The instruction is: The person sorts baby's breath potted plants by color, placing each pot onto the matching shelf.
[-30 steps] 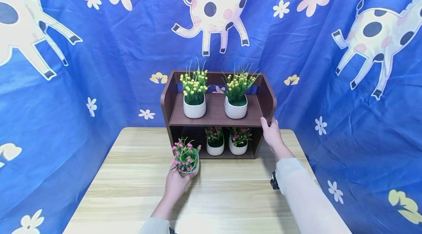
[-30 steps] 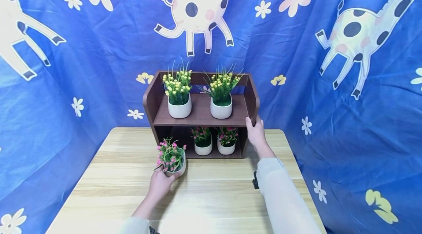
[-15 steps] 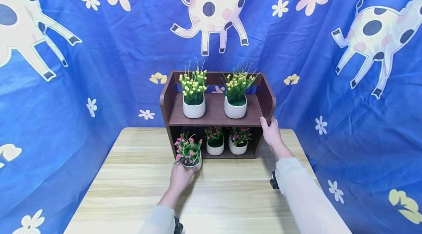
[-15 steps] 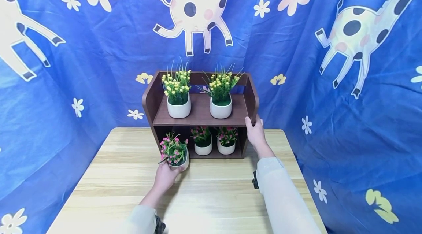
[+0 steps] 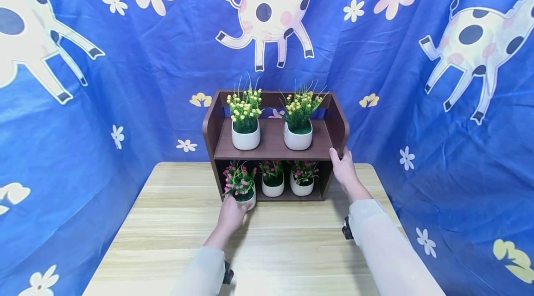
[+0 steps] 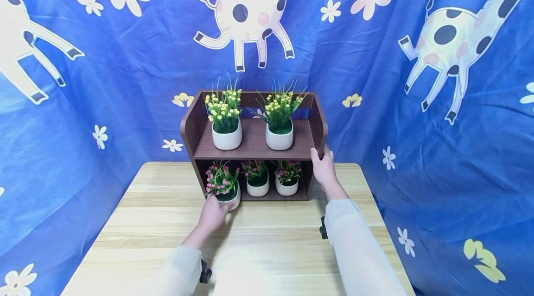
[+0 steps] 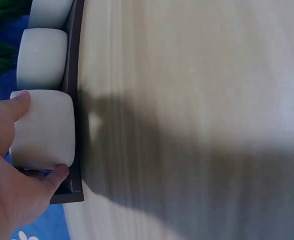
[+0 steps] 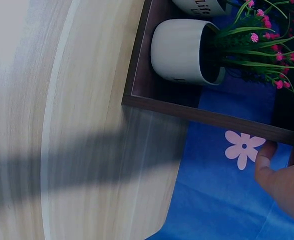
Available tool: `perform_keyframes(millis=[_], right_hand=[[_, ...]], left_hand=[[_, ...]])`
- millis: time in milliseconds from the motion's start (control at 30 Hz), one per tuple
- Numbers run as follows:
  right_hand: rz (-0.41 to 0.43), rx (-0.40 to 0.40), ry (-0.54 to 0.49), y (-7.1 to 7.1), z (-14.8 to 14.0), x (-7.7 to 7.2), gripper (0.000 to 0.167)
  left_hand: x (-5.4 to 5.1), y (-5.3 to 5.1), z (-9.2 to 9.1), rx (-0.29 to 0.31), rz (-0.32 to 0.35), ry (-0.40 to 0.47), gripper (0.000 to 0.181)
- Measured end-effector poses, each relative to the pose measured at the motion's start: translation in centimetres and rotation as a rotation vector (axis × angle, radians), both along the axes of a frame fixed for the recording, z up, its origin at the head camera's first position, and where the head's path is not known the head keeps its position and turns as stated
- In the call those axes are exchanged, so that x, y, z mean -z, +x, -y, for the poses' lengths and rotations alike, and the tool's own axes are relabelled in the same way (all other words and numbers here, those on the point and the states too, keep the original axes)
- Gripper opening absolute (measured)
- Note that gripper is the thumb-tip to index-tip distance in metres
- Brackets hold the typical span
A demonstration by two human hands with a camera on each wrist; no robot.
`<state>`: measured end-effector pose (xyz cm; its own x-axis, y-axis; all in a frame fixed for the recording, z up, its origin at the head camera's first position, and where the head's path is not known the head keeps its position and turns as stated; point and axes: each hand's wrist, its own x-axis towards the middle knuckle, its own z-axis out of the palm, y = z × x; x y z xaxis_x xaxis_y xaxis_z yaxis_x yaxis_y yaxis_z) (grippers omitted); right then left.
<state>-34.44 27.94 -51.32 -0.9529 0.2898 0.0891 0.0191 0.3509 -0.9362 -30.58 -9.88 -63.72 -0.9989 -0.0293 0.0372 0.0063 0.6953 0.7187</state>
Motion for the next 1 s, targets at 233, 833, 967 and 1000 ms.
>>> perform_keyframes(millis=[233, 833, 967, 1000], right_hand=[[0.008, -0.001, -0.007, 0.2, 0.1, -0.1, 0.053], [0.010, 0.000, -0.005, 0.3, 0.1, -0.2, 0.055], [0.016, 0.003, 0.000, 0.2, 0.0, -0.2, 0.056], [0.017, 0.004, 0.002, 0.2, 0.1, -0.2, 0.056]], left_hand=[[-0.2, -1.5, -0.3, 0.039, 0.038, -0.100, 0.089], [-0.1, -3.5, -0.7, 0.014, 0.111, -0.085, 0.096], [-0.2, -4.0, -0.7, 0.012, 0.114, -0.094, 0.097], [-0.2, -4.2, -0.7, 0.011, 0.115, -0.096, 0.097]])
